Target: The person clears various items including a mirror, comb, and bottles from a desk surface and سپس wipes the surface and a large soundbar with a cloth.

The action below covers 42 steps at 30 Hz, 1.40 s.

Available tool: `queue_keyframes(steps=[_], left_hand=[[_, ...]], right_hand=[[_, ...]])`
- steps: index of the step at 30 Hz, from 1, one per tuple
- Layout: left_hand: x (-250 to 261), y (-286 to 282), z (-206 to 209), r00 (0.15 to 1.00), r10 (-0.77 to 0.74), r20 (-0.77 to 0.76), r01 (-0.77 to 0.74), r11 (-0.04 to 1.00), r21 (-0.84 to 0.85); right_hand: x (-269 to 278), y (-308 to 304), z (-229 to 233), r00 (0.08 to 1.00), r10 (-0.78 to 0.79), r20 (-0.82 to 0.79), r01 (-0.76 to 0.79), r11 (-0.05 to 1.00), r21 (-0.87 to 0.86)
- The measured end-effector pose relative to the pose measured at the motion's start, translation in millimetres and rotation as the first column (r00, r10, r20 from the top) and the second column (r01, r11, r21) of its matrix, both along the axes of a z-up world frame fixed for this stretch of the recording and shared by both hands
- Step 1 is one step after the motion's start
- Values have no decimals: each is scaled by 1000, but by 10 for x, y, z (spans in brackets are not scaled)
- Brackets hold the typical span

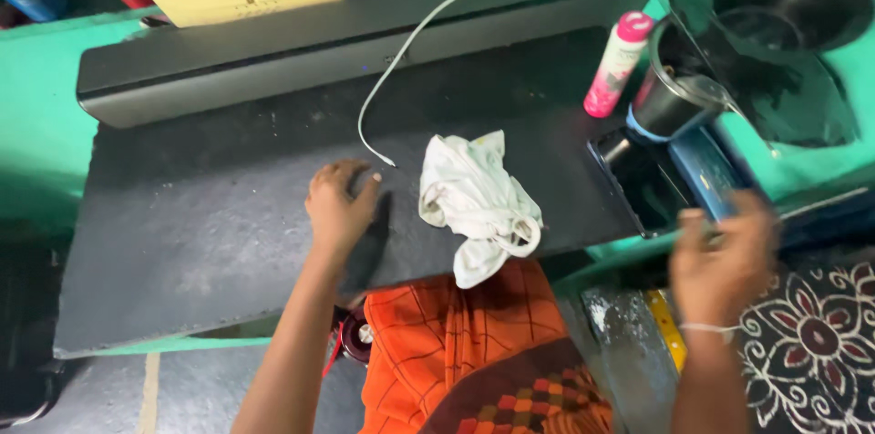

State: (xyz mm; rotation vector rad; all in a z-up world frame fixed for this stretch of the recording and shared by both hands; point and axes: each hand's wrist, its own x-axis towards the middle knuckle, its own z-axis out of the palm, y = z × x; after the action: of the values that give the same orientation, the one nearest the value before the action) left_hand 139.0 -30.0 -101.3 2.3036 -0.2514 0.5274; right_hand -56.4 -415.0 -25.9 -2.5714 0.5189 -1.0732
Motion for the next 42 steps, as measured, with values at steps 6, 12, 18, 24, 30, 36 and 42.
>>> queue_keyframes(steps=[6, 12, 18, 24, 30, 36, 42], left_hand=[[729, -55, -214, 991, 107, -82, -92, 982, 163], [1869, 424, 85, 994, 97, -56, -76, 948, 310], [2767, 351, 475, 954, -90, -285, 235, 816, 528], [2959, 138, 915, 890, -62, -451, 384, 633, 672], [2960, 56, 1042, 908, -46, -417, 372, 548, 749], [2822, 31, 1160, 881, 15, -472, 404, 496, 769], [2647, 184, 1051, 926, -43, -375, 338, 535, 774]], right_hand=[[852, 1072, 37, 734, 626, -263, -648, 762, 5], [1430, 1502, -288, 724, 620, -303, -634, 771, 62], [1553, 1418, -519, 822, 528, -216, -501, 849, 168], [1618, 1409, -496, 831, 498, -247, -467, 866, 178], [1601, 1435, -460, 836, 482, -261, -454, 876, 164], [1579, 1428, -442, 835, 483, -264, -462, 876, 143], [1569, 1446, -459, 839, 479, -258, -463, 878, 124]])
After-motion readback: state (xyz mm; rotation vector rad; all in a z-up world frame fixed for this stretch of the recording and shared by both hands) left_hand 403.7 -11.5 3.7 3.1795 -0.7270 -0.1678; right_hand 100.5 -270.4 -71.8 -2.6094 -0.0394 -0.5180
